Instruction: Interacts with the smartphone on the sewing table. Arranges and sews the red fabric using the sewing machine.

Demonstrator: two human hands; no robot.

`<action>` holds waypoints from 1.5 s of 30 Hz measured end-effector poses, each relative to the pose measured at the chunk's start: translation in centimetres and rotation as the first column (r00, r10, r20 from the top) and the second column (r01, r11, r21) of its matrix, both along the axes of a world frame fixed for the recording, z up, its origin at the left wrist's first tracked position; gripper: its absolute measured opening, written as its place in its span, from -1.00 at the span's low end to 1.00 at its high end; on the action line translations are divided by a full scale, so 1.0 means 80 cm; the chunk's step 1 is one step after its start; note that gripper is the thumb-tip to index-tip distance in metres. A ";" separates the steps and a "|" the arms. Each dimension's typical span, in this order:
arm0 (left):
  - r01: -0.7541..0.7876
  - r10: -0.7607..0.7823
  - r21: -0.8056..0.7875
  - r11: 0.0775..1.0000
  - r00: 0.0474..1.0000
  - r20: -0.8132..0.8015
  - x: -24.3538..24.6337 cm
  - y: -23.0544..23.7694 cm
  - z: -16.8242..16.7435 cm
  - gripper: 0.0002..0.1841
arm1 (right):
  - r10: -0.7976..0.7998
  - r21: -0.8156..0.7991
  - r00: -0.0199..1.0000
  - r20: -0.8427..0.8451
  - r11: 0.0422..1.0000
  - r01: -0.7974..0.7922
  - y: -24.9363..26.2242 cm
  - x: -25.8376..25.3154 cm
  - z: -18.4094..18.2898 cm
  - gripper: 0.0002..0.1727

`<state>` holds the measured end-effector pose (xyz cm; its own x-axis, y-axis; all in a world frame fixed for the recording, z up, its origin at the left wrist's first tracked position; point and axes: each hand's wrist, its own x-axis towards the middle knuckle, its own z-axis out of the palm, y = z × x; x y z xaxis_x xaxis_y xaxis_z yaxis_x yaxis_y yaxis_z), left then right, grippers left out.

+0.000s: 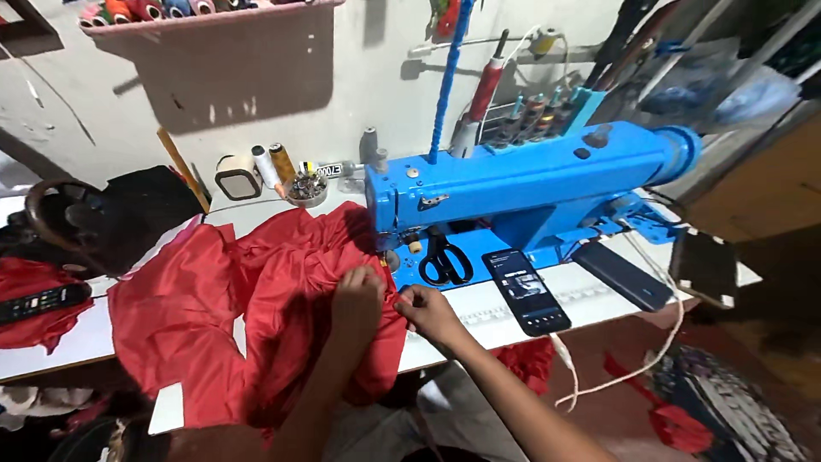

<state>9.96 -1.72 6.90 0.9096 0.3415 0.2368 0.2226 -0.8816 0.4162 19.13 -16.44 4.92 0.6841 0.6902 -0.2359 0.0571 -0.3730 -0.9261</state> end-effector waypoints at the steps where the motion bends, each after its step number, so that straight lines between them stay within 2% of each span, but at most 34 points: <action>1: 0.033 -0.033 -0.074 0.997 0.999 -0.001 -0.003 -0.010 -0.015 -0.70 | -0.013 0.058 0.996 -0.088 0.998 0.018 -0.001 0.000 0.001 -0.84; 4: 0.059 -0.033 -0.182 0.982 0.989 0.146 -0.018 -0.013 -0.055 -0.72 | 0.026 0.181 0.927 -0.374 0.982 0.045 -0.006 0.003 0.007 -0.92; 6: 0.083 -0.044 -0.213 0.973 0.983 0.180 -0.024 -0.008 -0.060 -0.70 | 0.060 0.185 0.908 -0.414 0.983 0.020 -0.008 0.004 0.008 -0.89; 12: 0.017 0.011 -0.317 0.948 0.996 0.087 -0.018 -0.004 -0.038 -0.73 | -0.012 0.010 0.999 -0.045 1.000 0.012 -0.013 -0.003 0.005 -0.81; 16: 0.045 -0.035 -0.184 0.982 0.998 0.061 -0.014 -0.012 -0.043 -0.78 | -0.029 -0.027 0.996 0.079 0.999 0.031 -0.022 -0.003 -0.002 -0.81; 19: 0.052 -0.042 -0.051 0.997 0.984 0.175 -0.013 -0.018 -0.056 -0.83 | -0.026 -0.047 0.986 0.162 0.998 0.034 -0.021 -0.005 -0.003 -0.83; 24: -0.025 0.035 -0.060 0.998 0.984 0.172 -0.018 -0.024 -0.049 -0.80 | -0.010 -0.063 0.979 0.205 0.998 0.024 -0.019 -0.005 -0.006 -0.80; 27: -0.080 0.080 -0.006 0.997 0.982 0.174 -0.018 -0.026 -0.050 -0.81 | -0.006 -0.069 0.980 0.197 0.997 0.020 -0.019 -0.004 -0.006 -0.81; 31: -0.002 -0.013 0.069 0.998 0.975 0.221 -0.013 -0.023 -0.055 -0.86 | 0.003 -0.075 0.984 0.178 0.997 0.011 -0.020 -0.002 -0.007 -0.82; 33: 0.038 -0.041 0.020 0.999 0.983 0.180 -0.016 -0.023 -0.053 -0.82 | 0.005 -0.076 0.986 0.169 0.997 0.008 -0.021 -0.001 -0.006 -0.82; 37: 0.020 -0.012 -0.058 0.998 0.990 0.141 -0.020 -0.024 -0.050 -0.76 | 0.012 -0.062 0.985 0.171 0.998 -0.001 -0.021 0.000 -0.007 -0.81; 42: 0.010 -0.015 -0.139 0.990 0.999 -0.029 -0.011 -0.020 -0.028 -0.73 | -0.022 0.010 0.977 0.214 1.000 0.020 -0.016 -0.003 -0.010 -0.80; 45: 0.016 -0.045 -0.206 0.978 0.990 -0.135 0.001 -0.012 -0.013 -0.73 | -0.049 0.020 0.986 0.160 0.999 0.046 -0.011 -0.008 -0.006 -0.81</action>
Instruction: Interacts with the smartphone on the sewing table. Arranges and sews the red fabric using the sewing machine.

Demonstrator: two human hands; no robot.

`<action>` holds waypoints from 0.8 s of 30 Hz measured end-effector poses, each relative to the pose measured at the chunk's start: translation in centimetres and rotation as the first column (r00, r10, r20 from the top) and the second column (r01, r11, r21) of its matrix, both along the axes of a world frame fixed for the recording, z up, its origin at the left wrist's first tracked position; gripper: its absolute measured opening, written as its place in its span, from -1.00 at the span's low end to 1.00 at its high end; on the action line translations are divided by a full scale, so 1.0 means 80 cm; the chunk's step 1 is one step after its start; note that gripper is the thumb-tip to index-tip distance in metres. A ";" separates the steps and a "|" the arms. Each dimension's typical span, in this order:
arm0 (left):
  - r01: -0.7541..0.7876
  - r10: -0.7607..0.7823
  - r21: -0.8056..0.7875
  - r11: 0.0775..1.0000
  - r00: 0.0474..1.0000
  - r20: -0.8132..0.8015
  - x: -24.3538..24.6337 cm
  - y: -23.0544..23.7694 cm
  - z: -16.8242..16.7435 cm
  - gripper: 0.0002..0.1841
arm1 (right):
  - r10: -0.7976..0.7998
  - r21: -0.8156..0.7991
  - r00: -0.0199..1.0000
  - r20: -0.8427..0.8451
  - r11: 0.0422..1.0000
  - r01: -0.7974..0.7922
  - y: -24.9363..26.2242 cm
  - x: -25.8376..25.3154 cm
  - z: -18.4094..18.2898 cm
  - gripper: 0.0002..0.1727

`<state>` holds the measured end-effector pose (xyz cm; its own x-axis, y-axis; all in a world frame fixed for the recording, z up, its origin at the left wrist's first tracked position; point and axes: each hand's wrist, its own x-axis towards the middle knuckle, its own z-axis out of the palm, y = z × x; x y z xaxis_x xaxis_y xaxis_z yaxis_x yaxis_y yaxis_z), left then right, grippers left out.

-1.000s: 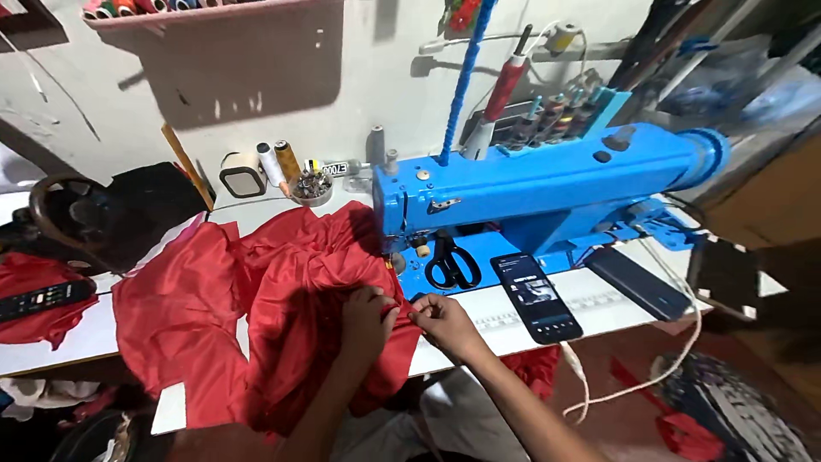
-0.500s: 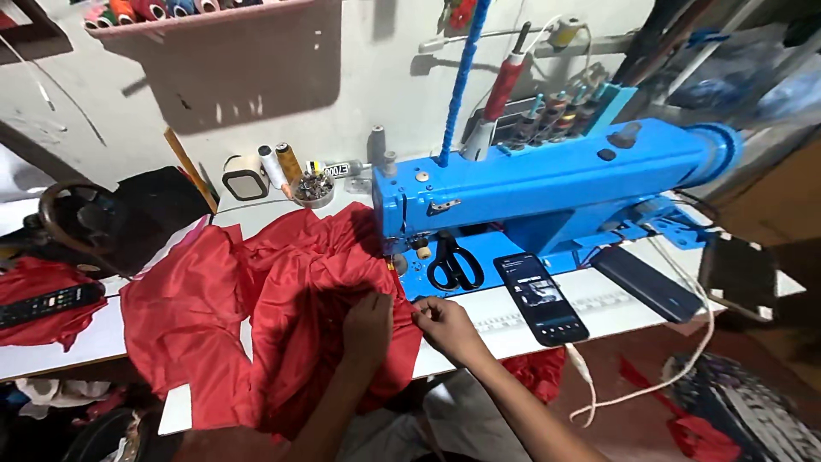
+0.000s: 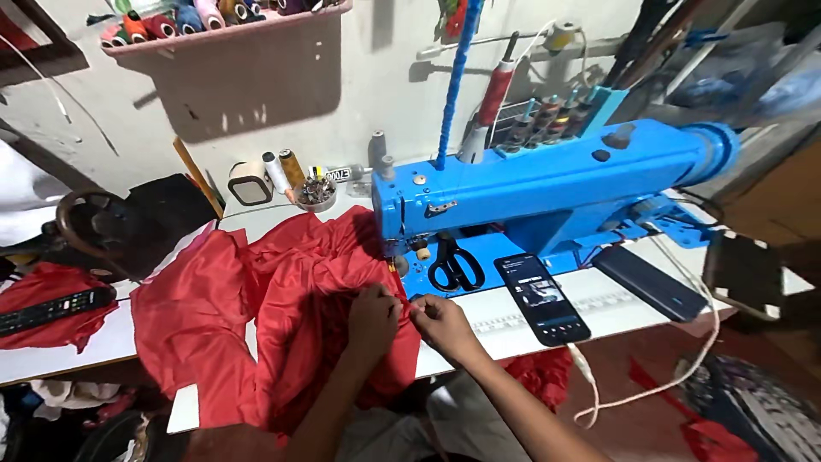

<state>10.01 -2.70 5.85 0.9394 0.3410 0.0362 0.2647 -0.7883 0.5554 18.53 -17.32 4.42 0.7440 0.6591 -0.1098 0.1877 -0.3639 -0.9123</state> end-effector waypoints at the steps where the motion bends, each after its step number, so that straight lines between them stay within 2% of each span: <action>1: 0.002 -0.003 -0.022 1.000 1.000 -0.031 0.004 0.002 0.003 -0.74 | -0.003 0.002 1.000 -0.028 1.000 0.003 0.001 -0.001 0.002 -0.82; 3: -0.003 -0.004 -0.073 0.997 0.996 -0.089 0.007 0.003 0.009 -0.74 | -0.009 0.015 1.000 -0.027 1.000 0.010 0.001 -0.006 0.005 -0.82; 4: -0.009 -0.001 -0.099 0.995 0.995 -0.100 0.008 0.001 0.010 -0.73 | -0.016 0.020 1.000 0.027 1.000 0.015 0.000 -0.009 0.005 -0.80; 6: -0.033 0.015 -0.147 0.989 0.992 -0.124 0.007 -0.004 0.011 -0.71 | -0.010 0.015 0.972 0.235 1.000 0.007 -0.002 -0.017 0.004 -0.72; 8: -0.053 0.029 -0.185 0.981 0.991 -0.127 0.005 -0.006 0.014 -0.70 | 0.025 -0.025 0.900 0.435 1.000 -0.016 -0.002 -0.025 0.003 -0.68; 10: -0.044 0.013 -0.233 0.971 0.991 -0.133 0.005 -0.003 0.018 -0.71 | 0.080 -0.087 0.836 0.543 0.995 -0.039 0.000 -0.033 0.002 -0.69; 13: -0.039 0.009 -0.256 0.966 0.993 -0.120 0.008 0.007 0.018 -0.73 | 0.145 -0.155 0.802 0.579 0.986 -0.067 0.004 -0.037 -0.001 -0.72; 18: -0.024 0.017 -0.047 0.999 0.991 -0.136 0.013 0.009 0.013 -0.69 | 0.174 -0.185 0.765 0.620 0.980 -0.073 0.000 -0.034 -0.013 -0.75; 21: -0.049 0.049 -0.004 0.999 0.996 -0.075 0.012 -0.002 0.009 -0.68 | 0.170 -0.135 0.719 0.674 0.985 -0.106 -0.006 -0.029 -0.026 -0.78; 24: -0.098 0.093 -0.023 0.995 0.986 -0.138 0.010 -0.007 0.004 -0.60 | 0.230 -0.106 0.785 0.575 0.972 -0.208 -0.017 -0.014 -0.021 -0.72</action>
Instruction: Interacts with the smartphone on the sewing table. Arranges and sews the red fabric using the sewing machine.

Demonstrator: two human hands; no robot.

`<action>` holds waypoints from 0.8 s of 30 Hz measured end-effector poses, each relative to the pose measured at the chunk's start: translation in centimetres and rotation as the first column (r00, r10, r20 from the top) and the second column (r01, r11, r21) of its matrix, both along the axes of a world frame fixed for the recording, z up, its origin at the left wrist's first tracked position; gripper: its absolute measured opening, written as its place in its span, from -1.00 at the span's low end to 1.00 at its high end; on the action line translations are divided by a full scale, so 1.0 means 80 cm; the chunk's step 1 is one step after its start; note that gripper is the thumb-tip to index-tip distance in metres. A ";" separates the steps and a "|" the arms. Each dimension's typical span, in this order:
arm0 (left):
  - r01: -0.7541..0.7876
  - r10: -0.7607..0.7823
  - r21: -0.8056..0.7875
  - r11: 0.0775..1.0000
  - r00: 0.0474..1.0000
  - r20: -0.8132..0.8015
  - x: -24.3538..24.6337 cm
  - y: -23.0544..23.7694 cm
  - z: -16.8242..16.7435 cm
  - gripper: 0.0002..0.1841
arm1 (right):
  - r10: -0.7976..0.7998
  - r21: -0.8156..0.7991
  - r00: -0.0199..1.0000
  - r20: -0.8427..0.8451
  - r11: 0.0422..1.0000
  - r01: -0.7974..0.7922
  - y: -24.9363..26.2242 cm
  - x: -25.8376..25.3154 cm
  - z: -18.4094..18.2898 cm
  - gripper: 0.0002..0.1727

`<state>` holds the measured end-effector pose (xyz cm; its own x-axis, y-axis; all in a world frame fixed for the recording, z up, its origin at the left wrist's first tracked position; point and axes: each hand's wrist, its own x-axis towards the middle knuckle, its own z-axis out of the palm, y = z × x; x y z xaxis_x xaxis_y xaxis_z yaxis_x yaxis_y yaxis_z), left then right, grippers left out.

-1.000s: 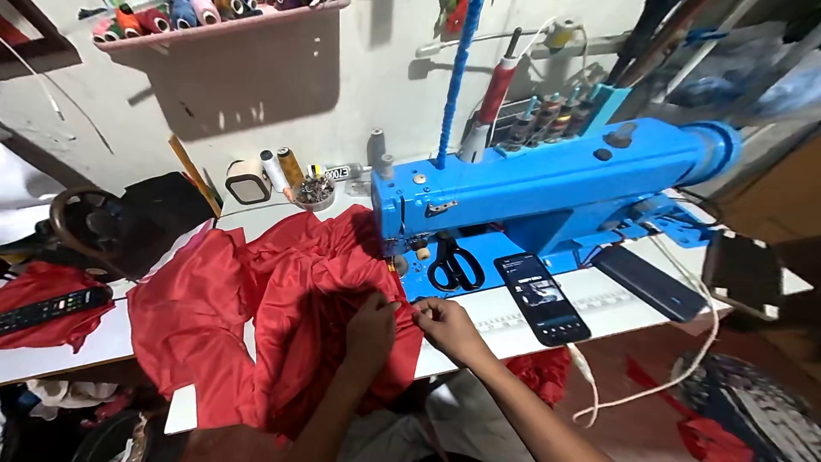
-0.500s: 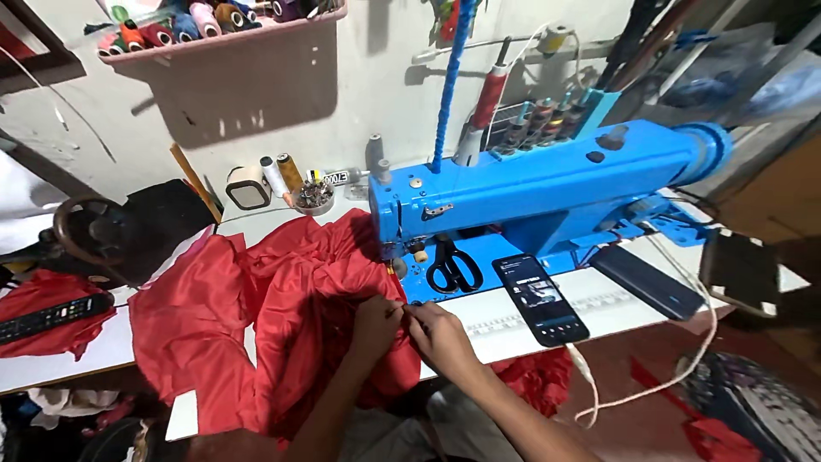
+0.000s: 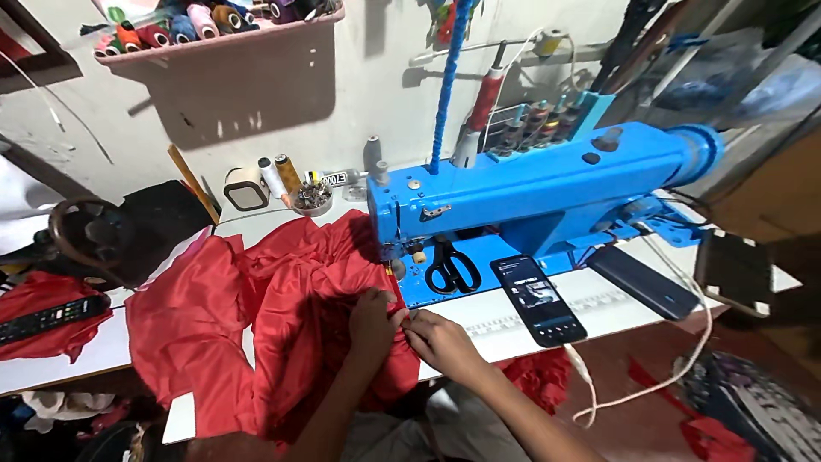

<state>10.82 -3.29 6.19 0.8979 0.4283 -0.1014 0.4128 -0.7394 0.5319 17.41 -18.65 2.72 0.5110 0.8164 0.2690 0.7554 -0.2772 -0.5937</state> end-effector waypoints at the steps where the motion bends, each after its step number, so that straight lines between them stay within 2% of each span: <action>1: -0.016 0.016 0.001 1.000 1.000 0.020 -0.001 0.001 -0.003 -0.59 | 0.013 0.015 0.999 -0.043 1.000 -0.012 -0.003 0.009 0.003 -0.69; 4: -0.020 0.014 0.045 0.999 0.991 0.130 -0.006 0.004 -0.018 -0.59 | -0.027 0.067 0.996 0.087 0.997 0.021 -0.003 0.036 0.004 -0.67; 7: -0.007 -0.028 0.158 0.987 0.976 0.218 -0.010 0.007 -0.032 -0.57 | 0.027 0.053 0.971 0.236 0.998 -0.040 0.005 0.060 -0.004 -0.62; 12: -0.010 -0.087 0.298 0.955 0.946 0.312 -0.016 0.010 -0.039 -0.61 | 0.115 0.053 0.939 0.323 0.989 -0.139 0.018 0.070 -0.015 -0.62; 17: -0.040 -0.077 0.297 0.954 0.926 0.370 -0.016 0.011 -0.045 -0.66 | 0.091 0.077 0.928 0.362 0.989 -0.127 0.027 0.069 -0.022 -0.63; 24: 0.007 -0.086 0.223 0.975 0.934 0.346 -0.012 0.021 -0.041 -0.67 | 0.021 0.193 0.943 0.331 0.977 -0.089 0.026 0.069 -0.030 -0.64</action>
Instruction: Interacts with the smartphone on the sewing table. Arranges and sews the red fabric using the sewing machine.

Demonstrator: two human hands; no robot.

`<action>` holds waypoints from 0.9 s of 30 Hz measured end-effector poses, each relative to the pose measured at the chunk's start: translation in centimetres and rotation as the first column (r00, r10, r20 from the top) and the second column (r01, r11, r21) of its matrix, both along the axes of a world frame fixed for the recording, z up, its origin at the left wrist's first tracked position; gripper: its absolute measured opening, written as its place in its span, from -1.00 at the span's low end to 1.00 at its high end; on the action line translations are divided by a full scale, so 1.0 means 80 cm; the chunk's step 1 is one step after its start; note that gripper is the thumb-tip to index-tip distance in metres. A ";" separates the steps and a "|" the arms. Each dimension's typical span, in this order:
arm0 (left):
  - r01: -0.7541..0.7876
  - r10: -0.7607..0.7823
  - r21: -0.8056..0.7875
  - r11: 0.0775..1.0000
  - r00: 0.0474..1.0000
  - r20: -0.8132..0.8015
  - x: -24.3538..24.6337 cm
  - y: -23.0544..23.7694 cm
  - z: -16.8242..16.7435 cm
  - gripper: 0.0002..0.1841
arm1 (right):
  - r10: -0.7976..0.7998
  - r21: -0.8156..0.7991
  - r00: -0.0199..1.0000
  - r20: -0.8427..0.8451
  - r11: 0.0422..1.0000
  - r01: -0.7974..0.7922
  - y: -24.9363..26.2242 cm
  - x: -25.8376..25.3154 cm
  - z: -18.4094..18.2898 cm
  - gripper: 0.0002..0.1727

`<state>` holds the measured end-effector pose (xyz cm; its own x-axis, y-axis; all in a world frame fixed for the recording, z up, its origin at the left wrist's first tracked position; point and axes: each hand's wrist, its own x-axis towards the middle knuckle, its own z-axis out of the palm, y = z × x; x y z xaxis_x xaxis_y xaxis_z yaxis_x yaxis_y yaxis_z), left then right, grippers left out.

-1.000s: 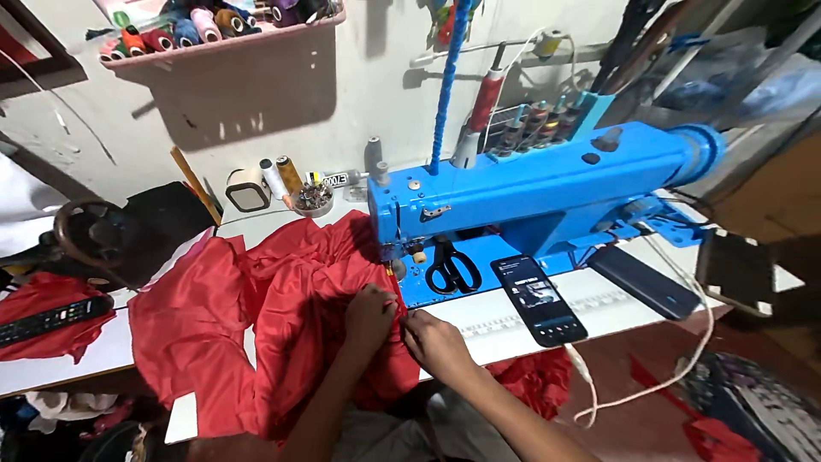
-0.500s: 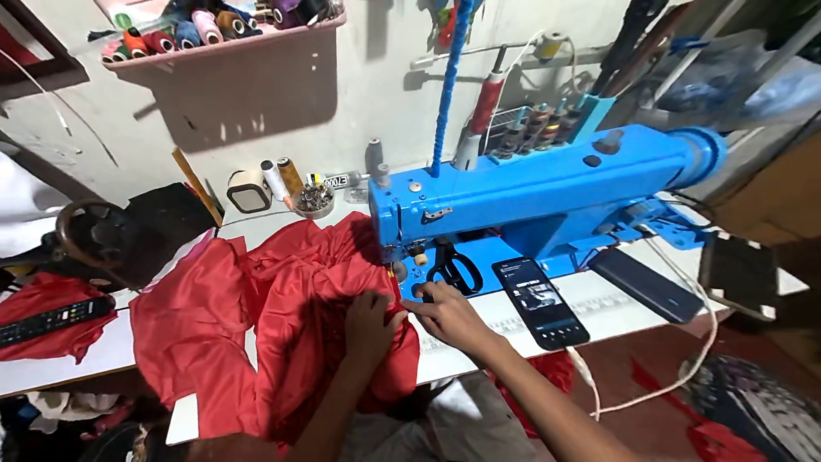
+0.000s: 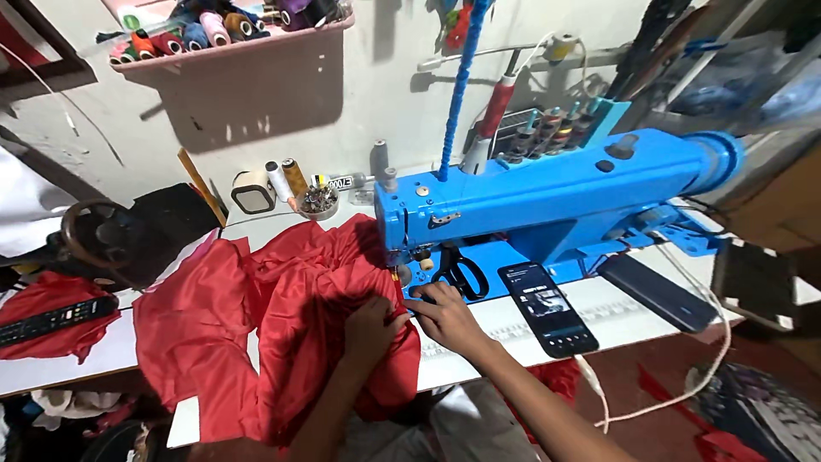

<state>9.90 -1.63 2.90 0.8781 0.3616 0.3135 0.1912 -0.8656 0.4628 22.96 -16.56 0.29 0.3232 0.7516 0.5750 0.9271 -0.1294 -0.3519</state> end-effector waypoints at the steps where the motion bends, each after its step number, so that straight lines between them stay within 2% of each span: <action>1: 0.008 -0.008 -0.010 1.000 1.000 -0.010 0.000 0.001 0.001 -0.68 | 0.015 0.007 1.000 0.001 1.000 -0.015 -0.001 0.001 -0.001 -0.63; 5: 0.033 -0.033 -0.013 0.999 0.999 -0.015 0.000 0.005 0.001 -0.68 | 0.101 -0.013 0.995 -0.014 0.995 -0.101 0.000 0.000 -0.001 -0.61; 11: -0.007 0.008 0.163 0.987 1.000 -0.001 0.000 0.002 -0.005 -0.54 | 0.099 -0.059 0.995 -0.023 0.993 -0.101 0.003 0.000 0.006 -0.62; 13: -0.045 0.050 0.147 0.988 0.998 -0.034 -0.003 -0.002 -0.002 -0.50 | 0.091 -0.058 0.996 -0.022 0.994 -0.092 0.003 -0.001 0.006 -0.61; 17: -0.066 0.065 0.143 0.987 0.998 0.010 -0.003 0.001 -0.010 -0.45 | 0.084 -0.051 0.996 -0.028 0.995 -0.085 0.004 -0.002 0.003 -0.61; 22: -0.048 0.053 0.163 0.985 0.998 -0.029 0.004 0.010 -0.008 -0.35 | 0.081 -0.052 0.994 -0.071 0.995 -0.085 0.009 -0.002 0.007 -0.65; 27: -0.025 0.034 0.180 0.983 0.998 -0.046 0.012 0.020 -0.010 -0.33 | 0.065 -0.086 0.996 -0.062 0.994 -0.070 0.015 0.002 0.009 -0.67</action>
<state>10.87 -0.01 2.12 0.8837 0.3294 0.3327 0.2363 -0.9272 0.2906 23.11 -15.32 1.04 0.3015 0.8197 0.4871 0.9128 -0.1005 -0.3958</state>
